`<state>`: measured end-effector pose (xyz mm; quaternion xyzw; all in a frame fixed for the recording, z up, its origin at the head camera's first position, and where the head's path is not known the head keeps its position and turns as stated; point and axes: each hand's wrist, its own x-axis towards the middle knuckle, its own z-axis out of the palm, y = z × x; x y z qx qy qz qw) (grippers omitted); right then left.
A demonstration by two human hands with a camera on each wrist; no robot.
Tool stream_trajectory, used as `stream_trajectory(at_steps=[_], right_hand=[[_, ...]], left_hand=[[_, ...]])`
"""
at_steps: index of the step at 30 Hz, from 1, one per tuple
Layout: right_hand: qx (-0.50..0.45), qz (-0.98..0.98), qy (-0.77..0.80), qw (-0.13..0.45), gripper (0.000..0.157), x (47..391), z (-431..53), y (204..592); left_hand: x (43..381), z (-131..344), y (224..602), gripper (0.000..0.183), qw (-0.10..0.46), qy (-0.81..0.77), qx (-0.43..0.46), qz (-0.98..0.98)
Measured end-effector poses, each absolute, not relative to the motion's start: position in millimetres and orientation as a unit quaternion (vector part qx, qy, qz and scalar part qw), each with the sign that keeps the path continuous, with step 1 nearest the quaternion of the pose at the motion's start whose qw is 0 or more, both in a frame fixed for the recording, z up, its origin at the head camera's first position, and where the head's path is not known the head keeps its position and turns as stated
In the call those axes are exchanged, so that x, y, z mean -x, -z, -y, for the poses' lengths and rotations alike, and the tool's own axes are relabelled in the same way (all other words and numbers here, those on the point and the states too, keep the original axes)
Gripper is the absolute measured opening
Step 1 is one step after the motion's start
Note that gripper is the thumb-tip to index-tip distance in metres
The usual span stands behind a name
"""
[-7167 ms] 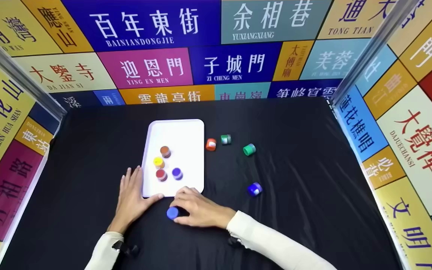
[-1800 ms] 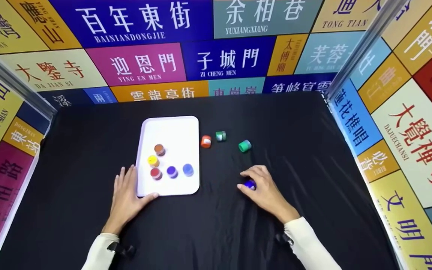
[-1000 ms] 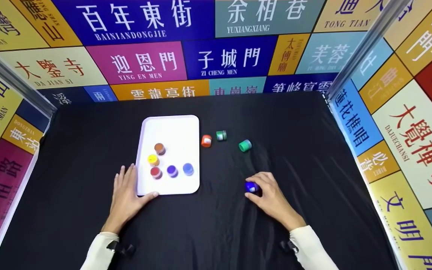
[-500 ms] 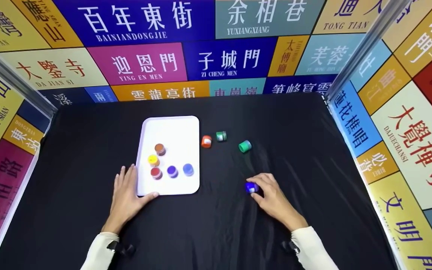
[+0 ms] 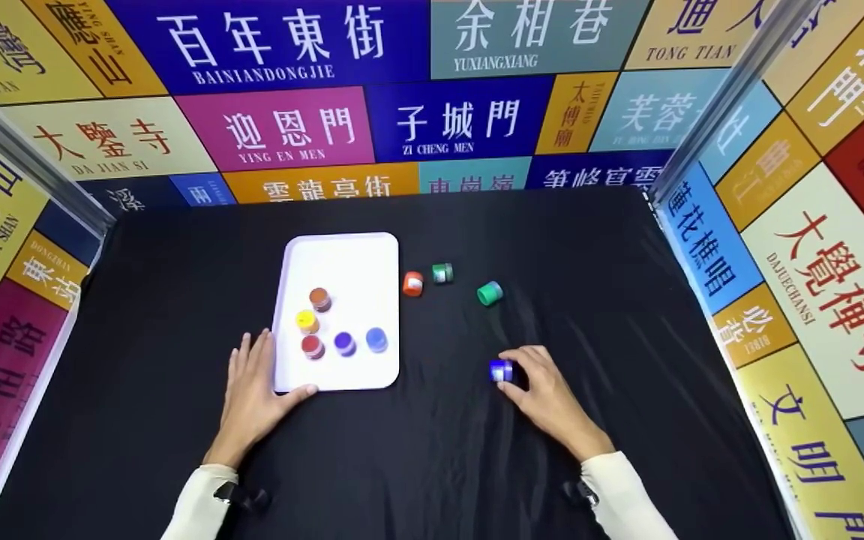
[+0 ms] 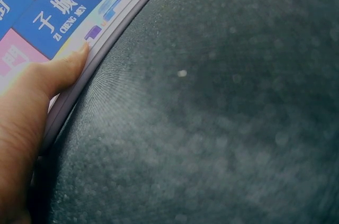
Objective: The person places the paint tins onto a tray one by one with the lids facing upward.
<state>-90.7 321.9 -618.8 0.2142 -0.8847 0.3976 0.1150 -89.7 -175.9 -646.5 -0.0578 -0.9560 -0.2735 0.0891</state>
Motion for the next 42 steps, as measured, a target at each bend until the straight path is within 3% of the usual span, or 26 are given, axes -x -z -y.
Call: stream_trajectory(at_steps=[42], right_hand=[[-0.24, 0.88, -0.404, 0.067, 0.038, 134.2, -270.4, 607.7]], left_hand=[[89.9, 175.6, 646.2, 0.132, 0.087, 0.274, 0.058, 0.956]])
